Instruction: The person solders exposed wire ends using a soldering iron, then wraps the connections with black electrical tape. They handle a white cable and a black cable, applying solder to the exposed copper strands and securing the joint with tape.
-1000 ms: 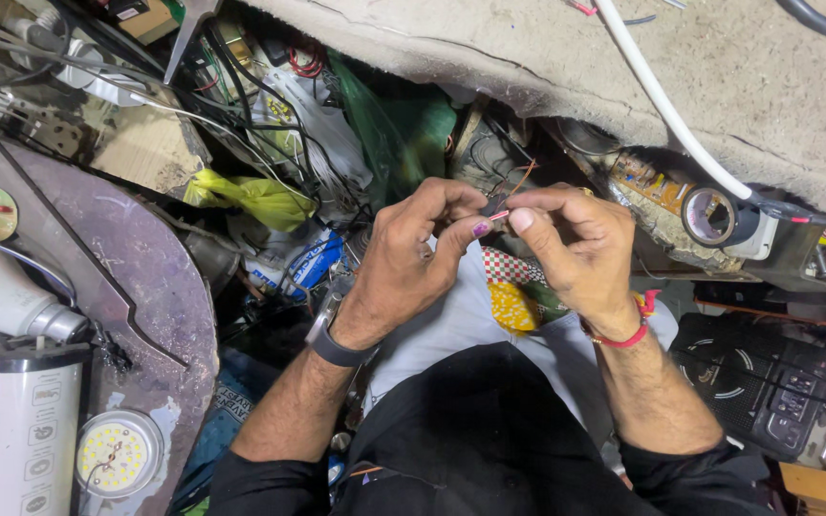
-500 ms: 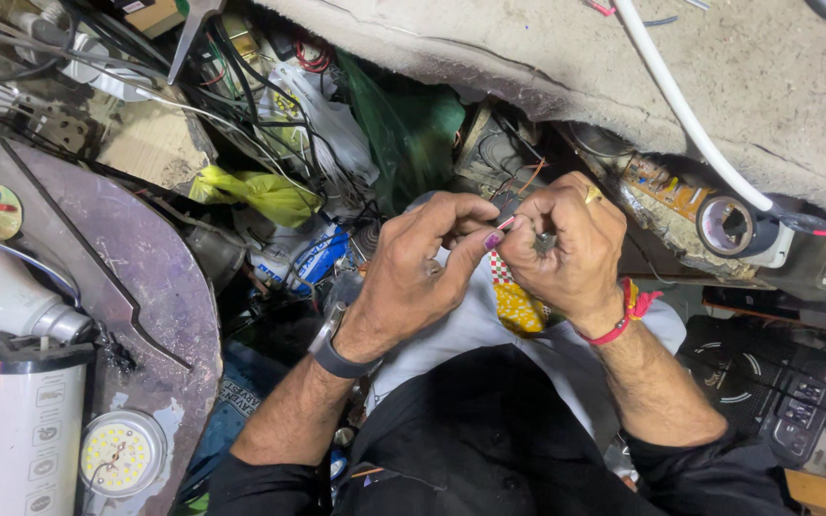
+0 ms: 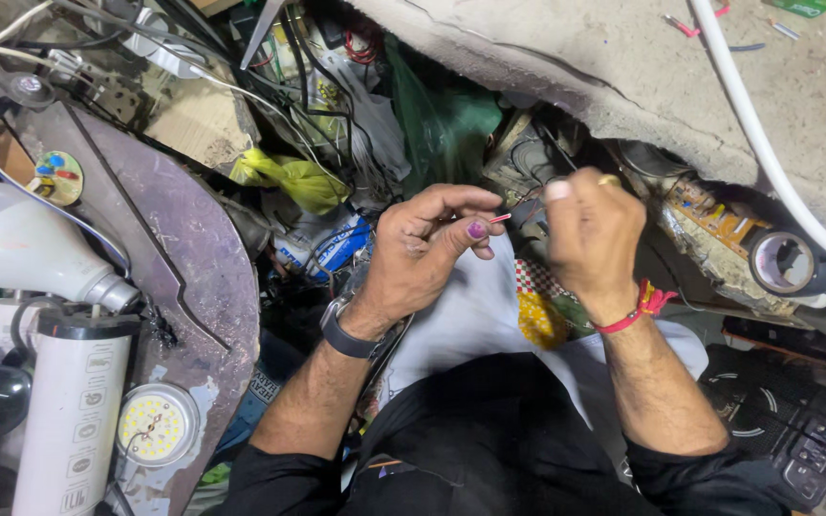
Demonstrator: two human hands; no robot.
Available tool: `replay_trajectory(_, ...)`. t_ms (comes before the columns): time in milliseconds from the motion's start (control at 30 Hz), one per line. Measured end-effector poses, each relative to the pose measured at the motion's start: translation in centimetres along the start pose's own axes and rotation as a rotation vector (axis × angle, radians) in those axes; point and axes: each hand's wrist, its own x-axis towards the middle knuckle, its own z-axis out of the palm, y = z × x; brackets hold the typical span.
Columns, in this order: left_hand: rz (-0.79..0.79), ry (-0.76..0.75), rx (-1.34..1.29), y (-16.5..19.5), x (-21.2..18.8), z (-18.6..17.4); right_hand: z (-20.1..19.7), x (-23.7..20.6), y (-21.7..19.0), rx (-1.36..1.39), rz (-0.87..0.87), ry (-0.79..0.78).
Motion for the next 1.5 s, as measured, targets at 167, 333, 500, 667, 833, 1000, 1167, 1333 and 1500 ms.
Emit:
replay_trajectory(167,0.029,-0.028,-0.130,-0.5,0.1,-0.5,0.5,1.0,-2.9,0.036,-0.178,-0.148)
replay_trajectory(333,0.041,-0.020,0.061,0.0,0.3,-0.6,-1.6,0.7,-4.1,0.335,-0.094,-0.132)
replay_trajectory(500,0.041,-0.014,0.243,1.0,0.2,0.3,-2.1,-0.4,-3.3,0.485,0.121,-0.215)
replay_trajectory(667,0.081,-0.028,0.210,2.4,0.0,0.7,-1.8,-1.0,-1.8,1.274,0.558,-0.255)
replay_trajectory(833,0.096,0.091,0.460,3.7,-0.1,1.9,-1.8,-1.6,-1.3,1.431,0.634,-0.293)
replay_trajectory(1000,0.532,0.049,0.691,5.1,-0.2,2.7,-2.2,-2.0,-1.8,1.357,0.587,-0.257)
replay_trajectory(1167,0.555,0.025,0.765,6.0,-0.7,3.2,-2.3,-2.4,-2.4,1.278,0.476,-0.220)
replay_trajectory(1333,0.611,0.044,0.824,6.1,-0.9,3.5,-2.5,-2.5,-2.7,1.234,0.456,-0.225)
replay_trajectory(1500,0.659,0.049,0.872,6.0,-0.7,3.6,-2.4,-2.8,-2.8,1.166,0.435,-0.222)
